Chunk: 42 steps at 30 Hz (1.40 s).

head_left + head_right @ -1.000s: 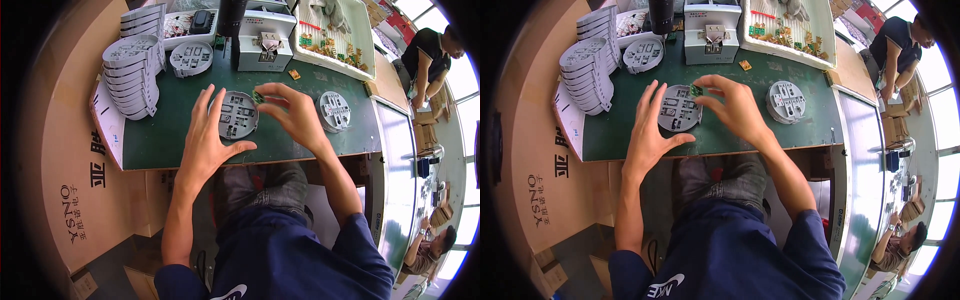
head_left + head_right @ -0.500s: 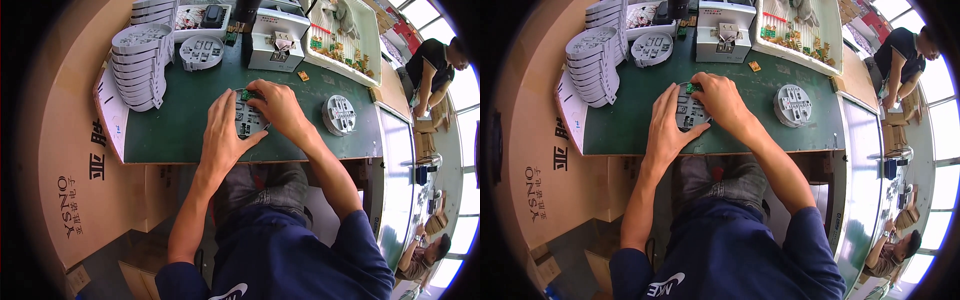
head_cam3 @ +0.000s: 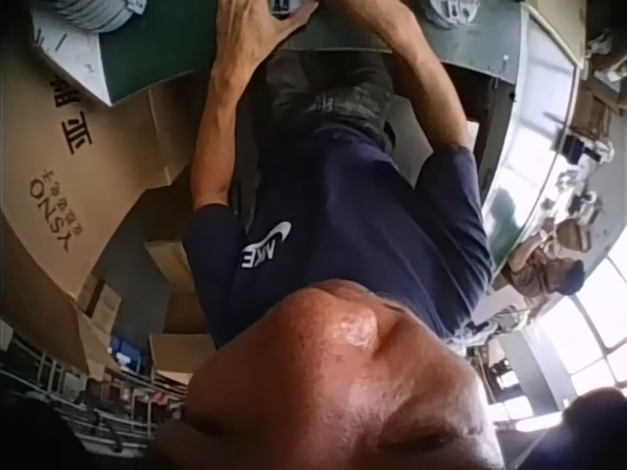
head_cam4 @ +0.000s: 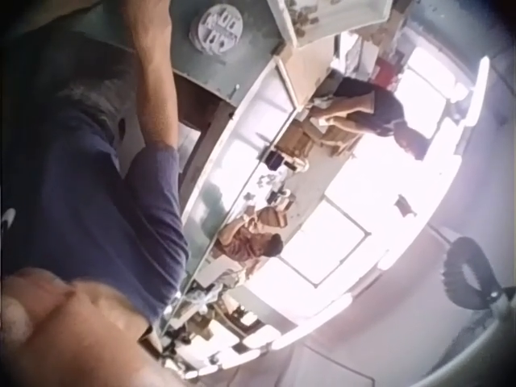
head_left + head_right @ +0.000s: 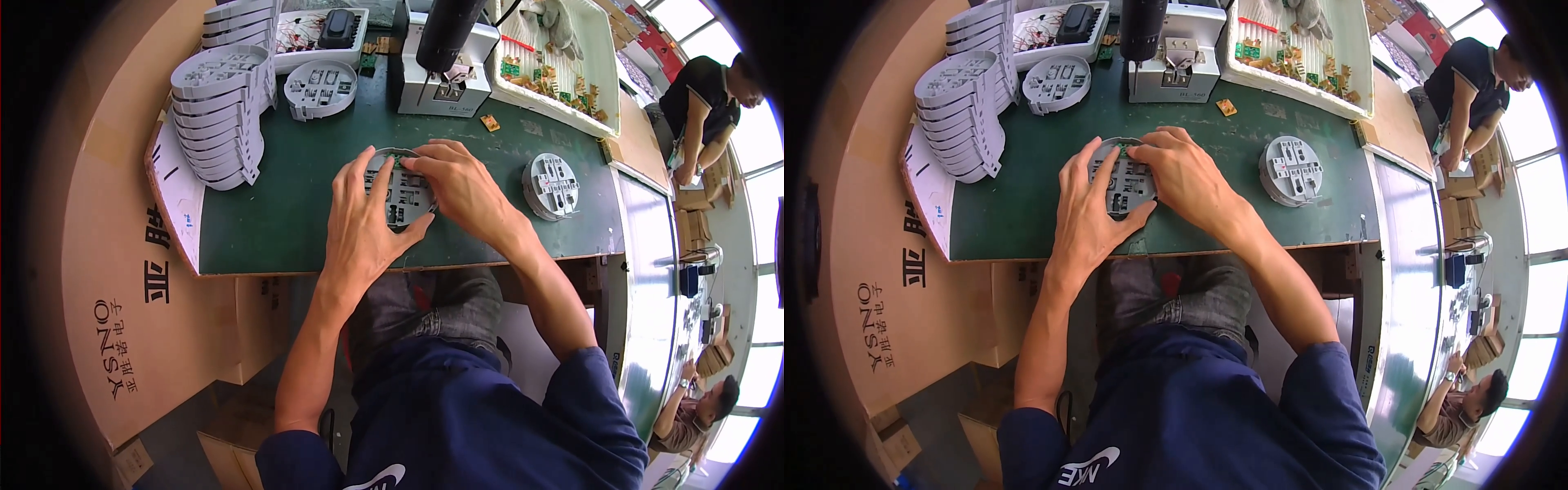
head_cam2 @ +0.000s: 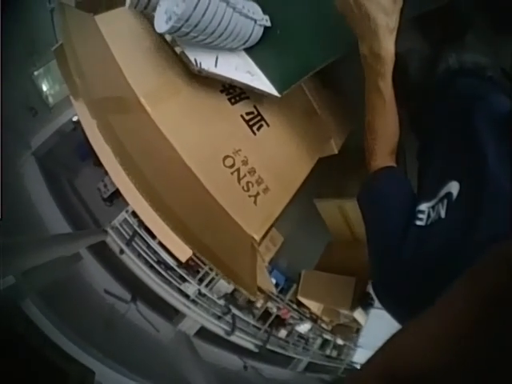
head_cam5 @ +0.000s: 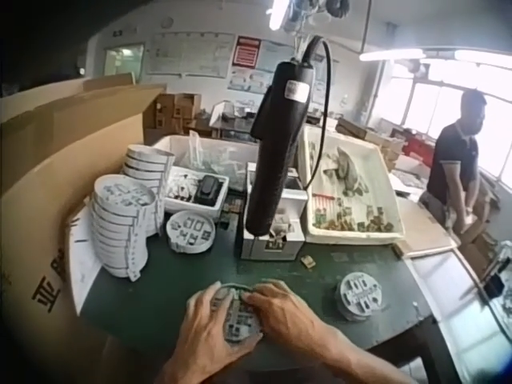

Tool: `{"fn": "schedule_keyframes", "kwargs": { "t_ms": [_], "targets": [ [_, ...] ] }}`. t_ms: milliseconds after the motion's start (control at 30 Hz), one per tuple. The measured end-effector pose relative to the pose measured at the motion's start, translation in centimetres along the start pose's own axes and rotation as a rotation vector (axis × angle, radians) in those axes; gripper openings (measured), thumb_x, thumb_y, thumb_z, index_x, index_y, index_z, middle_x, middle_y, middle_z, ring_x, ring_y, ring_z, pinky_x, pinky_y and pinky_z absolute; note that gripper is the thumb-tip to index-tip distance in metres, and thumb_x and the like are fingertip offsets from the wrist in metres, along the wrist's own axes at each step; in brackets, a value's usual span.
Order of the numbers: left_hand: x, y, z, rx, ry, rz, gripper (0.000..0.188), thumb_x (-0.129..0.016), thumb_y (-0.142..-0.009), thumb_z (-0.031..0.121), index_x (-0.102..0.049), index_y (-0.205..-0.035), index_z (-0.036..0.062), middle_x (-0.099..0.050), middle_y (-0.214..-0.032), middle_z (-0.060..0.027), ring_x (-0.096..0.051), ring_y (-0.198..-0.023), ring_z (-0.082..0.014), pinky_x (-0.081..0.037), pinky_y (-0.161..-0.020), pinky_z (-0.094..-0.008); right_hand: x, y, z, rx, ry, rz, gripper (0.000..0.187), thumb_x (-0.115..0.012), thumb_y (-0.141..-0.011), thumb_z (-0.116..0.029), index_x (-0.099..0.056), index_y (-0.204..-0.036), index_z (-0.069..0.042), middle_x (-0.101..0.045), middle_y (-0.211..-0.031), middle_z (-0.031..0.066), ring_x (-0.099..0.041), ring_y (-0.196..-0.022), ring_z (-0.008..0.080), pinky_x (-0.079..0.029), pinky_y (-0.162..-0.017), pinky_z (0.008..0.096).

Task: Assembling electronic components and packing circuit boards into shipping boxes at a factory workstation.

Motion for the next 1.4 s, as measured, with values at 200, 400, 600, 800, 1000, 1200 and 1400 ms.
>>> {"fn": "schedule_keyframes", "kwargs": {
  "t_ms": [200, 400, 600, 800, 1000, 1200, 1400],
  "targets": [
    [0.0, 0.1, -0.2, -0.013, -0.019, 0.014, 0.077, -0.084, -0.075, 0.033, -0.053, -0.136, -0.0029, -0.040, -0.148, -0.0201, -0.040, -0.132, -0.0408, -0.041, -0.109, -0.0492, 3.2, -2.3, 2.2, -0.183, -0.340, 0.276, 0.037, -0.069, -0.090, -0.011, -0.063, -0.125, 0.000, -0.067, -0.121, 0.0163, -0.062, -0.118, 0.0314, -0.050, -0.100, 0.0414],
    [-0.1, -0.2, -0.3, -0.012, -0.019, 0.013, 0.078, -0.083, -0.076, 0.037, -0.053, -0.136, -0.0027, -0.039, -0.148, -0.0201, -0.039, -0.132, -0.0406, -0.040, -0.109, -0.0495, 9.1, -10.8, -3.2, 0.149, -0.971, 0.500, 0.055, -0.073, -0.094, -0.038, -0.058, -0.129, 0.001, -0.066, -0.095, 0.0070, -0.063, -0.089, 0.0124, -0.052, -0.078, 0.0274],
    [-0.2, -0.2, 0.1, 0.001, -0.001, 0.003, 0.078, -0.081, -0.077, 0.039, -0.053, -0.136, -0.0020, -0.039, -0.148, -0.0199, -0.038, -0.133, -0.0400, -0.039, -0.109, -0.0490, 10.7, -15.4, -4.0, -0.003, -1.086, 0.320, 0.052, -0.072, -0.094, -0.041, -0.060, -0.120, 0.002, -0.067, -0.102, 0.0096, -0.063, -0.099, 0.0152, -0.052, -0.089, 0.0290],
    [-0.1, -0.2, 0.0, 0.018, 0.009, -0.012, 0.079, -0.081, -0.077, 0.041, -0.052, -0.137, -0.0018, -0.039, -0.148, -0.0196, -0.038, -0.133, -0.0395, -0.039, -0.110, -0.0488, 9.8, -16.3, -2.7, 0.052, -1.102, 0.404, 0.047, -0.069, -0.096, -0.042, -0.061, -0.111, 0.002, -0.065, -0.095, 0.0073, -0.063, -0.086, 0.0135, -0.053, -0.076, 0.0275],
    [0.1, -0.3, 0.2, 0.022, 0.028, -0.028, 0.079, -0.081, -0.077, 0.041, -0.052, -0.137, -0.0015, -0.038, -0.149, -0.0191, -0.038, -0.134, -0.0392, -0.039, -0.110, -0.0486, 13.7, -14.0, 0.7, 0.176, -1.143, 0.305, 0.037, -0.068, -0.096, -0.039, -0.060, -0.097, -0.003, -0.062, -0.081, 0.0046, -0.060, -0.070, 0.0117, -0.050, -0.064, 0.0260],
    [0.1, 0.0, -0.2, 0.038, 0.024, -0.031, 0.079, -0.081, -0.077, 0.041, -0.052, -0.138, -0.0012, -0.038, -0.150, -0.0189, -0.037, -0.135, -0.0390, -0.039, -0.110, -0.0483, 11.9, -13.7, 2.7, -0.128, -1.085, 0.525, 0.031, -0.068, -0.096, -0.034, -0.059, -0.091, -0.005, -0.060, -0.070, 0.0020, -0.058, -0.060, 0.0104, -0.046, -0.055, 0.0266],
    [0.0, -0.1, 0.1, 0.041, 0.028, -0.036, 0.079, -0.081, -0.077, 0.040, -0.052, -0.138, -0.0016, -0.038, -0.150, -0.0190, -0.037, -0.134, -0.0391, -0.040, -0.110, -0.0480, 10.8, -13.9, 5.1, -0.092, -0.861, 0.637, 0.022, -0.070, -0.094, -0.024, -0.058, -0.091, -0.005, -0.058, -0.068, -0.0001, -0.054, -0.057, 0.0087, -0.044, -0.052, 0.0264]
  ]
}}
Point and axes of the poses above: each hand's wrist, its own y-axis away from the middle knuckle, its own x-axis out of the back of the hand, z = x × y, the point moved 3 cm from there along -y, towards the middle knuckle
